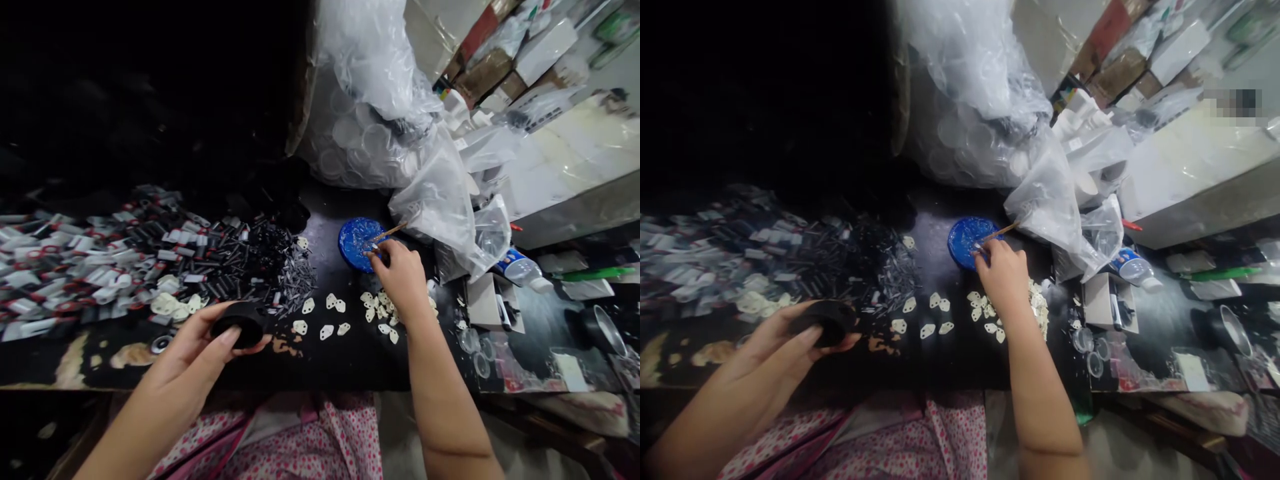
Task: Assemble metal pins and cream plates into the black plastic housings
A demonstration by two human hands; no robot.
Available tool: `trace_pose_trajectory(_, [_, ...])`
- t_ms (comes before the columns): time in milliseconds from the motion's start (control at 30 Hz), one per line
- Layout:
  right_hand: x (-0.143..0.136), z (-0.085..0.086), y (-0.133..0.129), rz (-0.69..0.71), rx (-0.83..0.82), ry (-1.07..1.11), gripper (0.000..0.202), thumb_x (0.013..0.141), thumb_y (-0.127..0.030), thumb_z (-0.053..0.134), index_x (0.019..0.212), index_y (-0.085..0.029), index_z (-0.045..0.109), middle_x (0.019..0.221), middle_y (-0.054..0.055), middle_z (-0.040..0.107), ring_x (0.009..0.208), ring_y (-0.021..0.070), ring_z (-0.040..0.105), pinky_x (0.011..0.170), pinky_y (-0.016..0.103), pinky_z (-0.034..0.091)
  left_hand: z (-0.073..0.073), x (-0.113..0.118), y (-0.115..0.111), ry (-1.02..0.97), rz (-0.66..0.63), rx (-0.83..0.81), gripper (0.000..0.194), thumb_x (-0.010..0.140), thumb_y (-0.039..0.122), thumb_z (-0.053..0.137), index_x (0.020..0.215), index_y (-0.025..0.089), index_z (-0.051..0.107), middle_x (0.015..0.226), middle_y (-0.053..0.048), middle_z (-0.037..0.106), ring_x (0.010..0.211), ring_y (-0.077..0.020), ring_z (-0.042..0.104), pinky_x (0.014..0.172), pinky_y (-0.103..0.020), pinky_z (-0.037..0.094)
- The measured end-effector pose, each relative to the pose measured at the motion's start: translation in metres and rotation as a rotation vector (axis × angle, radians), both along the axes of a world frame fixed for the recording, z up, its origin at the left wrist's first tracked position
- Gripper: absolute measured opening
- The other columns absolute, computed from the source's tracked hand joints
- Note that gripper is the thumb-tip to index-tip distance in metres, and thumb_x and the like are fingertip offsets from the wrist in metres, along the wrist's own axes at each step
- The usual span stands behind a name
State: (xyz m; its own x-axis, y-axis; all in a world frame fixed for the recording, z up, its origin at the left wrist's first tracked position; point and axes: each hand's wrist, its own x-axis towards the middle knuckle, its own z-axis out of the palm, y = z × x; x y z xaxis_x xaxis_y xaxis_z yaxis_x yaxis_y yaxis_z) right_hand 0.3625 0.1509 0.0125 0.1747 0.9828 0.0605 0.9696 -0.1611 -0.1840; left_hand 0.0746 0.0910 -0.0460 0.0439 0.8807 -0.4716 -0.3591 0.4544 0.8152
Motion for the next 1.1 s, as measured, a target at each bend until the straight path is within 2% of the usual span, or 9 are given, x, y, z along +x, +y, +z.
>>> trace_pose_trajectory(100, [-0.004,-0.002,0.004,0.031,-0.026,-0.080,0.016,0.096,-0.029,0.057,0.102,-0.018,0.067,0.102,0.007,0.073,0.093,0.0244,0.066,0.082,0.037,0.037,-0.003,-0.002,0.001,-0.031,-0.045,-0.060,0.019,0.086,0.036,0.074,0.104,0.031,0.070,0.098,0.005,0.077,0.086,-0.0189,0.072,0.085,-0.029,0.056])
trace_pose_trajectory(233, [-0.008,-0.004,0.008,0.054,-0.057,-0.164,0.016,0.097,-0.028,0.056,0.102,-0.018,0.067,0.102,0.008,0.073,0.088,0.0245,0.066,0.081,0.038,0.036,0.001,-0.003,0.002,-0.012,-0.040,-0.056,0.018,0.086,0.034,0.075,0.102,0.029,0.071,0.096,0.004,0.075,0.083,-0.0186,0.071,0.080,-0.027,0.056])
trace_pose_trajectory(400, [-0.006,-0.003,0.009,0.050,-0.043,-0.104,0.014,0.096,-0.027,0.057,0.100,-0.019,0.067,0.101,0.008,0.074,0.090,0.0254,0.067,0.083,0.039,0.037,0.003,-0.002,0.003,-0.019,-0.030,-0.065,0.017,0.086,0.033,0.074,0.102,0.028,0.070,0.098,0.003,0.075,0.082,-0.0188,0.069,0.079,-0.028,0.055])
trace_pose_trajectory(500, [-0.004,0.001,0.002,-0.004,0.028,0.007,0.012,0.093,-0.027,0.060,0.096,-0.019,0.068,0.101,0.008,0.075,0.092,0.0254,0.067,0.084,0.039,0.039,0.000,-0.003,0.003,-0.037,-0.026,-0.047,0.017,0.085,0.033,0.075,0.101,0.027,0.072,0.097,0.002,0.075,0.082,-0.0193,0.069,0.079,-0.029,0.056])
trace_pose_trajectory(600, [-0.013,0.007,-0.011,-0.039,0.098,0.251,0.013,0.089,-0.033,0.065,0.087,-0.020,0.068,0.086,0.004,0.073,0.081,0.0211,0.065,0.077,0.035,0.041,-0.001,0.001,0.000,-0.068,0.007,-0.047,0.018,0.085,0.033,0.076,0.102,0.028,0.072,0.095,0.003,0.076,0.082,-0.0181,0.071,0.078,-0.027,0.057])
trace_pose_trajectory(700, [-0.038,0.011,-0.026,-0.038,0.120,0.600,0.018,0.087,-0.037,0.067,0.080,-0.021,0.066,0.071,-0.001,0.065,0.066,0.0153,0.057,0.066,0.029,0.042,0.006,0.009,-0.002,-0.152,0.040,-0.078,0.025,0.080,0.034,0.081,0.102,0.026,0.071,0.092,0.001,0.077,0.079,-0.0193,0.074,0.074,-0.028,0.061])
trace_pose_trajectory(833, [-0.079,0.018,-0.041,0.007,0.049,0.924,0.018,0.087,-0.037,0.067,0.077,-0.022,0.067,0.066,-0.003,0.059,0.060,0.0124,0.051,0.059,0.025,0.042,0.020,0.018,0.001,-0.311,-0.057,-0.128,0.021,0.082,0.031,0.078,0.100,0.022,0.073,0.095,-0.006,0.077,0.081,-0.0238,0.076,0.072,-0.033,0.064])
trace_pose_trajectory(967, [-0.103,0.022,-0.046,0.069,0.038,0.917,0.013,0.086,-0.034,0.068,0.078,-0.023,0.068,0.071,-0.001,0.065,0.062,0.0134,0.055,0.061,0.026,0.045,0.024,0.015,0.004,-0.451,-0.092,-0.162,0.015,0.084,0.029,0.077,0.096,0.021,0.075,0.096,-0.006,0.077,0.078,-0.0222,0.077,0.071,-0.032,0.064])
trace_pose_trajectory(1100, [-0.108,0.021,-0.047,0.110,0.053,0.830,0.011,0.087,-0.033,0.068,0.082,-0.024,0.070,0.077,0.000,0.069,0.068,0.0151,0.059,0.067,0.029,0.046,0.020,0.010,0.002,-0.504,-0.110,-0.171,0.016,0.085,0.029,0.076,0.098,0.022,0.076,0.096,-0.005,0.077,0.079,-0.0209,0.076,0.073,-0.030,0.063])
